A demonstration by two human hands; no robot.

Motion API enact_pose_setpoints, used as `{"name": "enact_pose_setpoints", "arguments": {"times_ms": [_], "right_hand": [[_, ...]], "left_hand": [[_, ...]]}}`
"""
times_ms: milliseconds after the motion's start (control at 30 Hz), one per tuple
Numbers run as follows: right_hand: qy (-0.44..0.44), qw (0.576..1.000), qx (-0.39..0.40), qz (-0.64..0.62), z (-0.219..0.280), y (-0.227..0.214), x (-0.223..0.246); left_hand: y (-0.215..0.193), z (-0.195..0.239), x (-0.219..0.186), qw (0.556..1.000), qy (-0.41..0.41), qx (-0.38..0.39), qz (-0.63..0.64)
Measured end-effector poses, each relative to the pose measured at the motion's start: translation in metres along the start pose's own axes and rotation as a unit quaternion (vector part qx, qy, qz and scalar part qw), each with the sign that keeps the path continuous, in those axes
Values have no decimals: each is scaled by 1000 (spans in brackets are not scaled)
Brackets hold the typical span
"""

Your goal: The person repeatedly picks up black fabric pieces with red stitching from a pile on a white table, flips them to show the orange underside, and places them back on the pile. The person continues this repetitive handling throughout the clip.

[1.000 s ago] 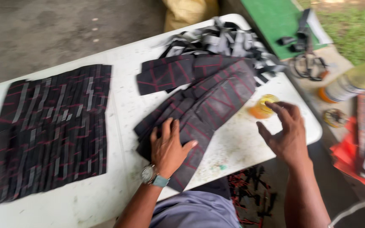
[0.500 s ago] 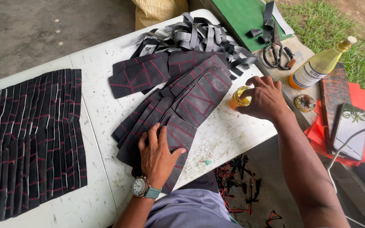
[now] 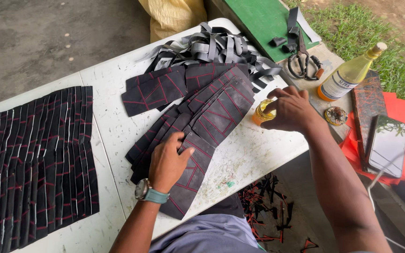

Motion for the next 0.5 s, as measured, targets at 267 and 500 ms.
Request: {"name": "enact_pose_setpoints", "arguments": {"times_ms": [267,500], "right_hand": [[-37,981,-170,-81,42,-8,-26],[0,1000,4,26,-2,8,2]], "left_hand": [[66,-84,-30,984,104,45,-137],[82,-91,-24,981,105,46,-158]]}}
Point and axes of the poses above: each hand's wrist, its own z-axis away from the middle knuckle, its own y-axis out of the palm, x = y × z, the point moved 3 cm from there along -z, towards the middle knuckle, and after that the axes turned 15 degrees about y, right-handed, at the moved point
